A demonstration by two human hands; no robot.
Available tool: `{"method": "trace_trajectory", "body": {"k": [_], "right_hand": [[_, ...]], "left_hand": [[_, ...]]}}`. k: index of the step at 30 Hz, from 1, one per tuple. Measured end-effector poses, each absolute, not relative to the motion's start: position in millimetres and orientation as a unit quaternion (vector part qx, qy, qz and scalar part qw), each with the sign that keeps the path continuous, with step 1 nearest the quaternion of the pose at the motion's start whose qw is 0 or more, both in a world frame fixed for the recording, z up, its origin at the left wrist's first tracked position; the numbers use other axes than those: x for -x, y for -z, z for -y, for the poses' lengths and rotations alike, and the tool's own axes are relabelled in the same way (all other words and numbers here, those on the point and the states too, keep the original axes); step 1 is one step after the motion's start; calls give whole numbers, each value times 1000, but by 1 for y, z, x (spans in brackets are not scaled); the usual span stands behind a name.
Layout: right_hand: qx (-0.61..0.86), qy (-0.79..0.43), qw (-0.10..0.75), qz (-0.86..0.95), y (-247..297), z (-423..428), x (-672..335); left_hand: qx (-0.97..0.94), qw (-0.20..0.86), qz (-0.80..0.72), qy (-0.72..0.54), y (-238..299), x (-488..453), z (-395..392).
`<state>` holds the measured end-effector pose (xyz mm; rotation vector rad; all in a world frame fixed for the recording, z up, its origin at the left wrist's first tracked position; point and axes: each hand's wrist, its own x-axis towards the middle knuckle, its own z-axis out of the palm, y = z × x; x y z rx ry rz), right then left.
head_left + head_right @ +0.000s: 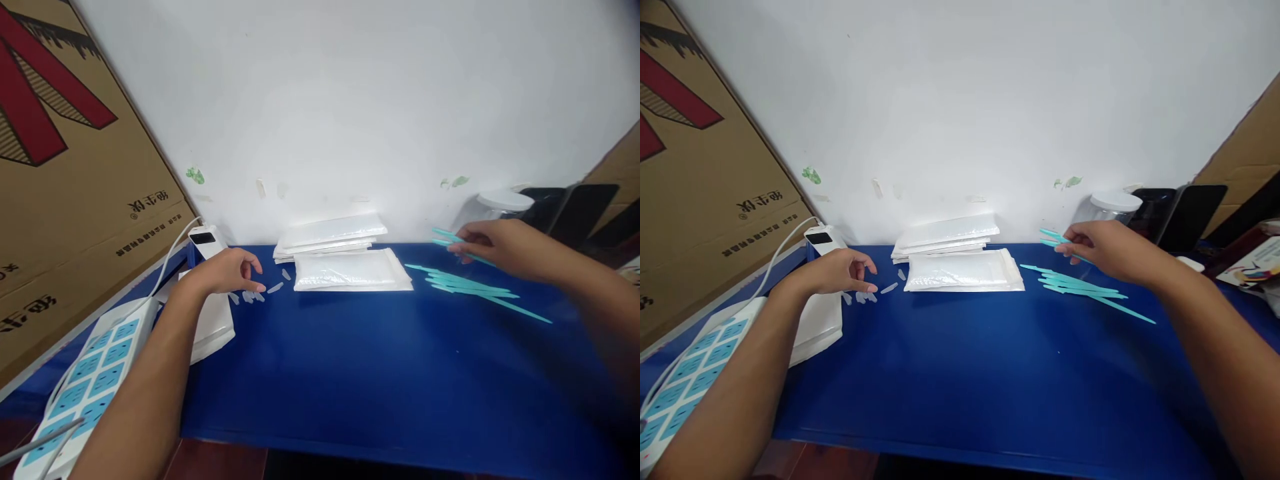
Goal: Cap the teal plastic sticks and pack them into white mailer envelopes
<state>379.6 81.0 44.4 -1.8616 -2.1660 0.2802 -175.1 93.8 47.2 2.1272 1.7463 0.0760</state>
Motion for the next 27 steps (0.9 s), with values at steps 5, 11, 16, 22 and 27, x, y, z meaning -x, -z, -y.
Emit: {"method": "trace_trajectory", "body": {"k": [5,11,16,22,27], "right_hand": [[624,-135,207,741,-21,-65,-344],[570,-209,204,768,-5,-58,-338],[541,-264,238,763,-12,-52,-331],[513,-272,251,775,-12,-37,-312],[479,-301,247,786,-12,-20,-287]], "left_hand": [[-786,220,-573,-70,-29,157,-93],[-786,291,-543,-52,-15,143,-92],[-805,227,-535,-117,-25,142,-90],[-762,231,-489,-356,-20,92,-72],[-735,371,-409,-394,1,40,-38]]}}
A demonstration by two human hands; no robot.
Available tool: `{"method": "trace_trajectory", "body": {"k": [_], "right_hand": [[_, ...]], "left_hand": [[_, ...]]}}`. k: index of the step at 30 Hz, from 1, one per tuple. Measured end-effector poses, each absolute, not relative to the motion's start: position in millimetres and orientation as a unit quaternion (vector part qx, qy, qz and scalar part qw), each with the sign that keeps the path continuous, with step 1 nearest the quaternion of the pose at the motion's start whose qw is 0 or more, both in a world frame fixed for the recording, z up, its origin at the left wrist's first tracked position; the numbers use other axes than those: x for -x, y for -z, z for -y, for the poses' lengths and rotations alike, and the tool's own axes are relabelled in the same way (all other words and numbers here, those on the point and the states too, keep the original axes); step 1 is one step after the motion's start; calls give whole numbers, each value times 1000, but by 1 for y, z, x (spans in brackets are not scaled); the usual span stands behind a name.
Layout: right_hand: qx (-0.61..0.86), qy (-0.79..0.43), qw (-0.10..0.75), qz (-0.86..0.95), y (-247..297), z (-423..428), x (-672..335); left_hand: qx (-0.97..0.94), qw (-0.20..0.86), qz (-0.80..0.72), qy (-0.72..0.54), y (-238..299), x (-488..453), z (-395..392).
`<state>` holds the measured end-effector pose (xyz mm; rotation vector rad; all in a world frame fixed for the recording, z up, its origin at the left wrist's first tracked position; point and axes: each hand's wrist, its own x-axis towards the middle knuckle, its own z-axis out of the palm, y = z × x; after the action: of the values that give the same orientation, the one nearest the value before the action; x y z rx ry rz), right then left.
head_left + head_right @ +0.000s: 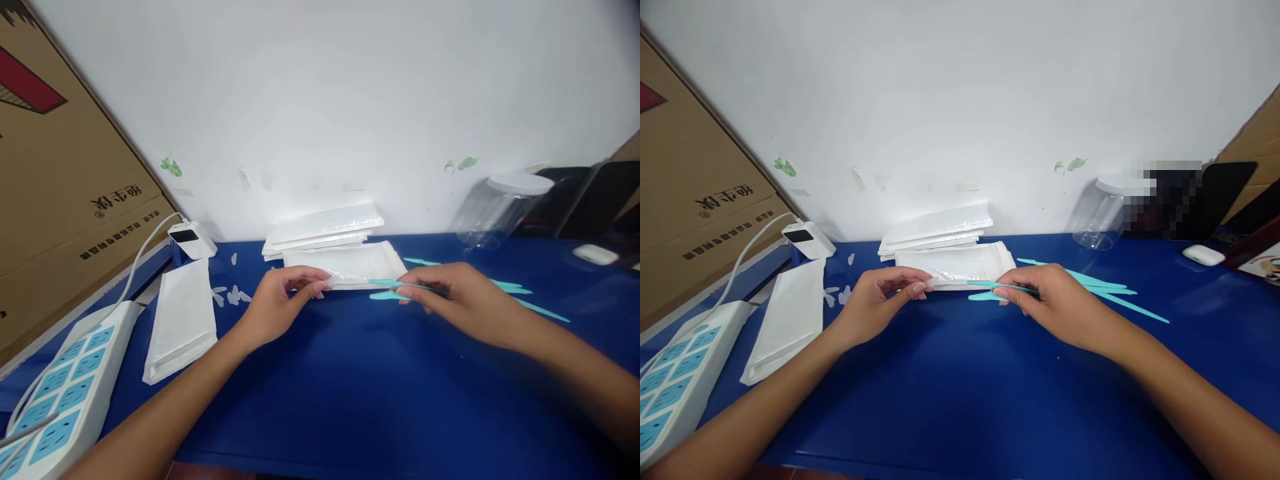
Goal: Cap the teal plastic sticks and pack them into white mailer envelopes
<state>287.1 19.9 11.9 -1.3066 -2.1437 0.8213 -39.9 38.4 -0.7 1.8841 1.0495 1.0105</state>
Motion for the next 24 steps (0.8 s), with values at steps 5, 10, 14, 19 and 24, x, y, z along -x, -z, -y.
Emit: {"method": "trace_trajectory", "body": {"k": [5,10,14,19,24], "right_hand": [[470,-324,253,781,-17,-8,-270],[475,-339,261,769,-15,-7,-267],[471,-334,261,773,-12,-7,-268],[471,-339,251,774,-9,-6,-268],[472,-332,251,777,-8,-5,-266]], "left_hand": [[-721,388,-401,-412,5,28,-27],[-724,374,-407,-413,6,28,-27],[-733,360,-416,-401,4,23,-21],[-749,349,-403,-392,0,21,-18],[-788,296,-386,-377,1,22,-17]]}}
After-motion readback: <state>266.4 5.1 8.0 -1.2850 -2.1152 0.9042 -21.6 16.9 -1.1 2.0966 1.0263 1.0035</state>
